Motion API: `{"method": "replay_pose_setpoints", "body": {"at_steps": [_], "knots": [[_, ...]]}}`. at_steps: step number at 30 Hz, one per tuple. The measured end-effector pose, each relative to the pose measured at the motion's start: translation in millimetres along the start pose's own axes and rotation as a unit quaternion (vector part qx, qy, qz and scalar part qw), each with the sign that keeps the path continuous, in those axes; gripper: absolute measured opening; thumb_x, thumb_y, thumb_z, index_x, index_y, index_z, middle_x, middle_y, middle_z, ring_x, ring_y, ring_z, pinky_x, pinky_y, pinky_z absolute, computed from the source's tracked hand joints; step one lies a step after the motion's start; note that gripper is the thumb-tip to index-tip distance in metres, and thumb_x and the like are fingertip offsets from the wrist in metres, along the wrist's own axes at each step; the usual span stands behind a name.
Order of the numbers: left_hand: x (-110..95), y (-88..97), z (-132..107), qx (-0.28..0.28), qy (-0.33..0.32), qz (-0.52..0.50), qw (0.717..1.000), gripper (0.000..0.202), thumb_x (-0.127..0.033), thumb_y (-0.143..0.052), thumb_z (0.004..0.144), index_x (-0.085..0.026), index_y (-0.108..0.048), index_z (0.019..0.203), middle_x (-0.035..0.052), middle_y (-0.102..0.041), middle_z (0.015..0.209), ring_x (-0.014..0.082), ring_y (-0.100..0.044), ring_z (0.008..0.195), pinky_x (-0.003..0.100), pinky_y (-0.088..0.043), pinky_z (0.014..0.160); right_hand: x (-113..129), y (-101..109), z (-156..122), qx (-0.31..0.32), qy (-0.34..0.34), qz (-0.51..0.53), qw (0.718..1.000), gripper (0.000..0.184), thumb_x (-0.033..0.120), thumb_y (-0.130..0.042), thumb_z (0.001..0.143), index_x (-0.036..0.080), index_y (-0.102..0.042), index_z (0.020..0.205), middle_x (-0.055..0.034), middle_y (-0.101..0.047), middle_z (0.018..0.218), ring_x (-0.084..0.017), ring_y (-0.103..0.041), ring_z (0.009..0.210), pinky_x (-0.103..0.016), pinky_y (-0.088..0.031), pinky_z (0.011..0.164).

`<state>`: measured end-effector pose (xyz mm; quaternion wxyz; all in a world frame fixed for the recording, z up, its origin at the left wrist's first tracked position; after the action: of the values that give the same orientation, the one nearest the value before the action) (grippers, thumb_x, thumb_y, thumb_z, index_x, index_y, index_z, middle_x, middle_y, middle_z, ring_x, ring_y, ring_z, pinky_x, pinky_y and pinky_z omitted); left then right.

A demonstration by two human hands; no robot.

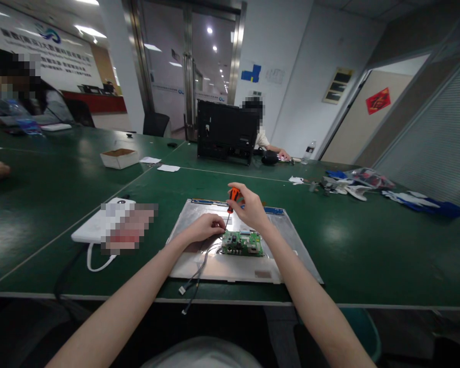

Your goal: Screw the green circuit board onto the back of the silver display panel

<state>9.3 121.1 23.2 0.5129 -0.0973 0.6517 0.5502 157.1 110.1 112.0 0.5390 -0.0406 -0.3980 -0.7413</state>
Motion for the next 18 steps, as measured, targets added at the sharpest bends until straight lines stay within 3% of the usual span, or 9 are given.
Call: {"method": "replay_pose_setpoints", "body": {"at_steps": [6, 18], "knots": [[-3.9, 1.8, -2.0, -0.003, -0.002, -0.001, 1.0, 0.013, -0.026, -0.061, 0.076, -0.016, -0.067, 0.08, 0.0017, -0.066, 0.075, 0.0171, -0.059, 0.071, 0.025, -0.043, 0.065, 3.2, -1.3, -8.9, 0.0, 0.009, -0.005, 1.0, 0.05, 0.021, -0.053, 0.086, 0.026, -0.043, 0.134, -0.0079, -0.061, 0.113, -0.017, -0.06, 0.09, -0.028, -0.056, 0.071], [2.1, 0.4, 0.6, -0.01, -0.007, 0.017, 1.0, 0.013, -0.025, -0.061, 0.077, -0.016, -0.069, 0.081, 0.0016, -0.067, 0.072, 0.0165, -0.059, 0.068, 0.024, -0.042, 0.062, -3.3, -3.7, -11.6, -0.038, 0.018, -0.023, 0.999, 0.048, 0.025, -0.062, 0.084, 0.025, -0.047, 0.13, -0.0028, -0.059, 0.094, -0.013, -0.058, 0.075, -0.024, -0.054, 0.064]]}}
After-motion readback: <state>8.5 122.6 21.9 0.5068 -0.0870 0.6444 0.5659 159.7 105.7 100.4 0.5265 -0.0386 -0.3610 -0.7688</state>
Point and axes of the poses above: each hand's wrist, its own z-axis towards the middle knuckle, its own y-axis out of the back of the hand, x = y × z, the point moved 4 cm from there along z, towards the middle knuckle
